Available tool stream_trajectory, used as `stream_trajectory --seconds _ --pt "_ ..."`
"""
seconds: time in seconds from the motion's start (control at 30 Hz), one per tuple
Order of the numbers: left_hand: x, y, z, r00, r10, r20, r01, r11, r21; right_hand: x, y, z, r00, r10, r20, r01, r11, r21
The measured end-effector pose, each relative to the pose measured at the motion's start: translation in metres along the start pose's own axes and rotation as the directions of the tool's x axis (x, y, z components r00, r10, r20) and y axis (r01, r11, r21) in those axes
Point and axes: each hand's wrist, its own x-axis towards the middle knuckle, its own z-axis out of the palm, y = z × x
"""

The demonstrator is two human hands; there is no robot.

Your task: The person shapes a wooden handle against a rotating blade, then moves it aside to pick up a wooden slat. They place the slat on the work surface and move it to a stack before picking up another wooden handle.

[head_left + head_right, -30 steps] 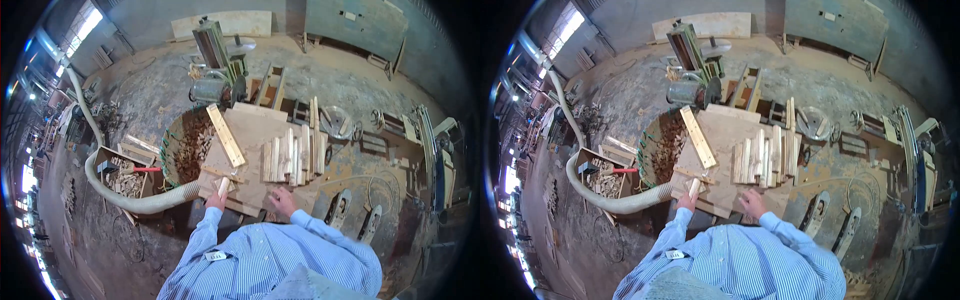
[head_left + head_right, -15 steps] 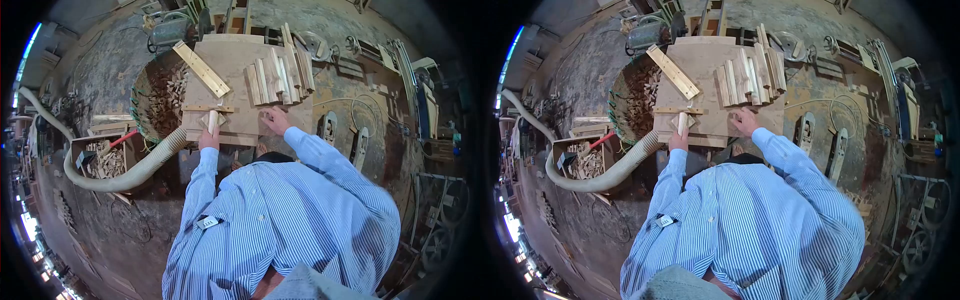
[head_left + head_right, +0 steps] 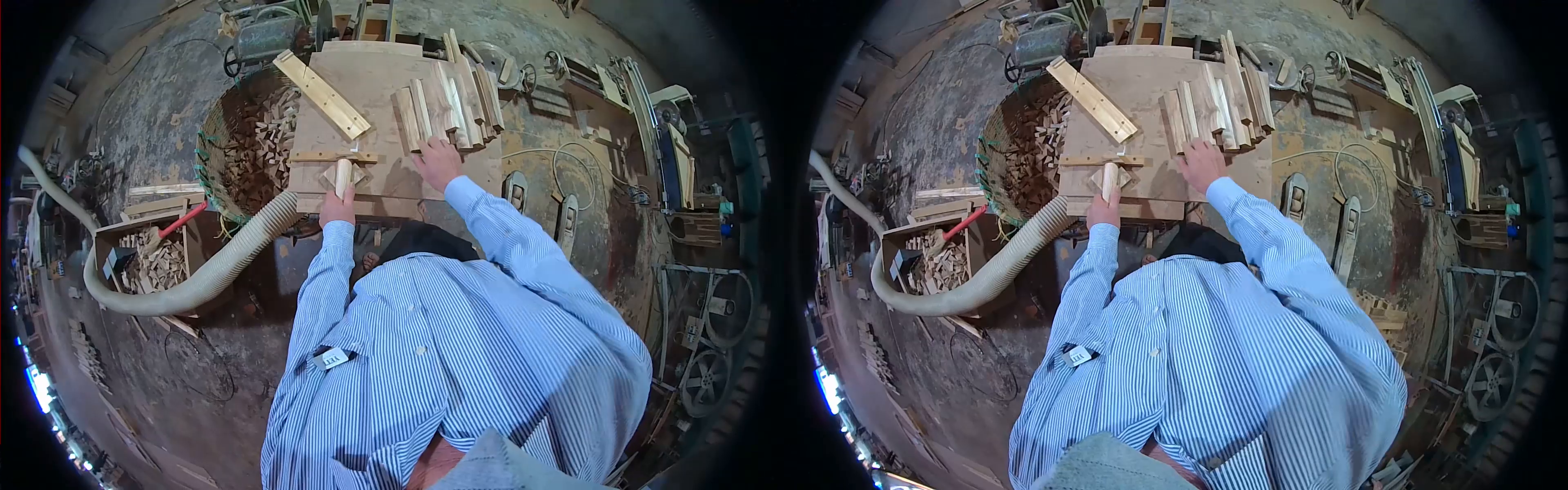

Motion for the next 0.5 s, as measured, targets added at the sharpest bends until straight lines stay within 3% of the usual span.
stream_trajectory --seconds 0.07,0.1,0.17,0.3,0.37,0.5 --pt "-0.001 -0.001 0.000 1.000 -0.009 0.006 0.009 1.000 0.013 0.021 0.000 0.002 0.987 0.062 0.150 -0.040 0.988 -0.150" --pt "0.001 -0.001 0.001 1.000 -0.013 -0.001 0.013 1.000 0.014 0.030 0.001 0.007 0.987 0.056 0.149 -0.034 0.989 -0.144" --pt "0.003 -0.003 0.004 1.000 -0.008 -0.001 0.008 1.000 0.025 0.041 0.002 0.019 0.955 0.048 0.293 0.074 0.918 -0.391" --pt "-0.001 0.000 0.002 1.000 -0.003 -0.022 0.003 1.000 0.018 0.071 0.000 0.031 0.922 0.077 0.380 0.102 0.898 -0.428" --pt "0.000 -0.002 0.005 1.000 -0.012 -0.023 0.012 1.000 0.026 0.081 0.009 0.048 0.957 0.033 0.287 0.103 0.889 -0.446" --pt "-0.001 -0.001 0.004 0.999 -0.014 -0.031 0.015 0.998 0.053 0.113 0.006 0.044 0.931 -0.017 0.365 0.148 0.931 -0.332"
